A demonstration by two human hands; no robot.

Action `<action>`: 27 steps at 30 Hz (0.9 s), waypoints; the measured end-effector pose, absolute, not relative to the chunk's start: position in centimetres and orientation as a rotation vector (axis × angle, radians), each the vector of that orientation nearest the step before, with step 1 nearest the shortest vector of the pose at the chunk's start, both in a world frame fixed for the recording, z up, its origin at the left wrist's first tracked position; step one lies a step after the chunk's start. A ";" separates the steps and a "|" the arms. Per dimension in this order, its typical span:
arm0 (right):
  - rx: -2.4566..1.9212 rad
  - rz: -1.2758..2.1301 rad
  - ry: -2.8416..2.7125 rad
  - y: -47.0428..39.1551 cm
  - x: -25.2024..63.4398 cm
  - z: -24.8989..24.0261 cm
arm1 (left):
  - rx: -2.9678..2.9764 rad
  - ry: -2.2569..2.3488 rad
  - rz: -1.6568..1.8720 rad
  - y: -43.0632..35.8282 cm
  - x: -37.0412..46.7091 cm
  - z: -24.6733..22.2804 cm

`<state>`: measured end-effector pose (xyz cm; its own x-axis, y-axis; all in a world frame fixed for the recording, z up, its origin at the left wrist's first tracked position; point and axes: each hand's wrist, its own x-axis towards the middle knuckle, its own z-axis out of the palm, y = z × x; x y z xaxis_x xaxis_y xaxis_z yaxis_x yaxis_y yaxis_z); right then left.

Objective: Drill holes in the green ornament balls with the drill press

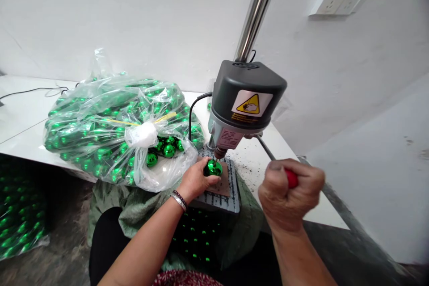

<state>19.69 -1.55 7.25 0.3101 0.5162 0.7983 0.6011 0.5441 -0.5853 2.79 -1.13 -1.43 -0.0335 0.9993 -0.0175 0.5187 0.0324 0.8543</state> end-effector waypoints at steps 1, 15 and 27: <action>-1.083 -0.094 -1.298 -1.3 19.7 8.4 | 1.560 1.640 0.899 -1.1 2.8 -1.4; -1.513 0.327 -1.349 4.8 18.6 19.8 | 1.689 1.472 0.931 -3.7 2.0 -1.0; -1.487 0.294 -1.302 4.9 18.7 19.1 | 1.554 2.343 0.806 -1.1 -6.3 1.9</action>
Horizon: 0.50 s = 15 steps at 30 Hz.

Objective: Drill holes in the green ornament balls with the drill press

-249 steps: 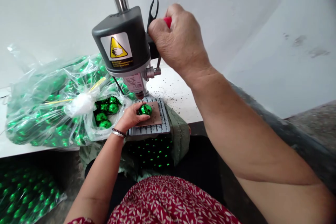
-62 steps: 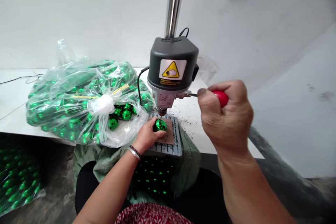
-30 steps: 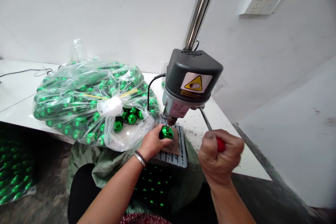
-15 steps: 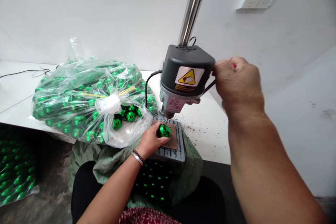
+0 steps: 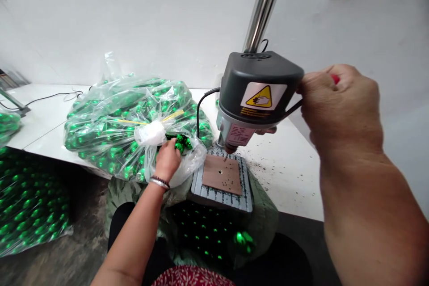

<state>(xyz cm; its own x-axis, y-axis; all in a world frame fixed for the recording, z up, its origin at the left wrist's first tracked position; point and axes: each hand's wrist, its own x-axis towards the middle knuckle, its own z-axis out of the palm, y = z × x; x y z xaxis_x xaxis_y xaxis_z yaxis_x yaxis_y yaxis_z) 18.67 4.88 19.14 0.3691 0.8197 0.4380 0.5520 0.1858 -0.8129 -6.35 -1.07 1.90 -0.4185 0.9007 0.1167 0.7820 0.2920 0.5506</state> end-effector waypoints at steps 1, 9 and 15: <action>-1.486 0.295 -1.304 4.9 18.7 19.2 | 1.529 2.413 0.662 -0.4 -6.8 1.9; -1.449 0.325 -1.303 4.4 18.4 19.6 | 1.741 2.509 0.207 1.6 -6.6 0.0; -1.434 0.326 -1.283 4.2 18.2 19.7 | 1.618 2.253 0.847 0.0 -7.2 -0.2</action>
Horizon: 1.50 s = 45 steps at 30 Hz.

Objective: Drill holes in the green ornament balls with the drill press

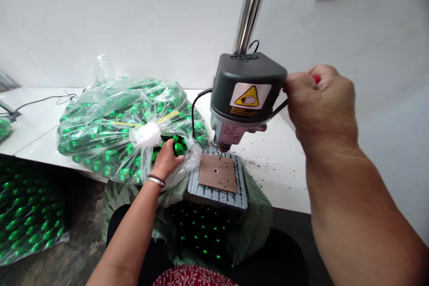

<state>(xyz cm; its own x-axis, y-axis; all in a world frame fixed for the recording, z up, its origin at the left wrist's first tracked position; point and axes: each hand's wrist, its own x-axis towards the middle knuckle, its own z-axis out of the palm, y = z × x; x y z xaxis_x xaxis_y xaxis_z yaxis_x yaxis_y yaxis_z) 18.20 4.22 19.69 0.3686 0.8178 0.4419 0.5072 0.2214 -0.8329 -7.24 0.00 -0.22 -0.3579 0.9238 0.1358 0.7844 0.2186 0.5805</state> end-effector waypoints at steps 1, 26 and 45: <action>-1.441 0.326 -1.282 4.2 18.2 19.7 | 1.530 2.172 1.017 -0.7 -7.1 -0.1; -1.323 0.388 -1.345 4.3 18.6 19.5 | 1.158 1.483 0.918 -0.9 0.5 0.5; -1.371 0.368 -1.362 3.9 18.7 19.9 | 1.555 1.596 0.842 -0.2 2.2 0.1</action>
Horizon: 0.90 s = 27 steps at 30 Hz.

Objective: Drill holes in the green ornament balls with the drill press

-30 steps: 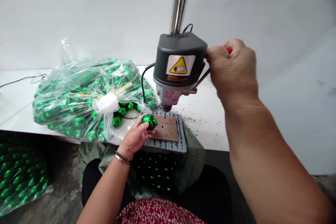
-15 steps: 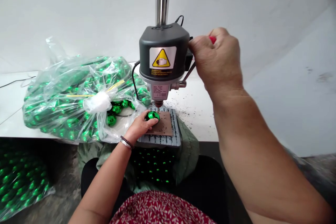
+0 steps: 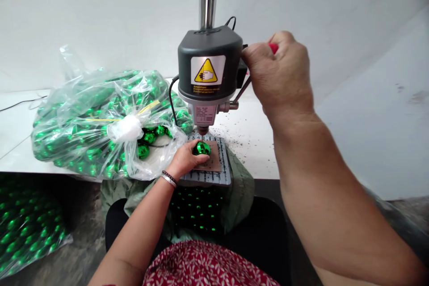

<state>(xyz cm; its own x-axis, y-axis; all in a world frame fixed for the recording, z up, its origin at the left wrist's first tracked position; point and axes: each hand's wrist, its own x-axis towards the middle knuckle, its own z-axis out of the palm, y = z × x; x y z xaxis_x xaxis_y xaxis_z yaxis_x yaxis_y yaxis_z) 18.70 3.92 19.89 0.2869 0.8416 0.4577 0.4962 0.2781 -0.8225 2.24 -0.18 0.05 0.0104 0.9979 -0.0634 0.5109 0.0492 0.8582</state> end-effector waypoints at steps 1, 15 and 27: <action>-1.368 0.365 -1.366 3.8 18.8 19.8 | 1.549 1.587 0.845 -0.2 2.2 -0.1; -1.060 0.063 -1.507 -0.5 20.4 14.0 | 1.540 1.612 0.841 -0.3 2.2 -0.5; -1.038 -0.136 -1.473 -1.5 20.3 9.8 | 1.598 1.612 0.845 -0.2 2.0 -1.4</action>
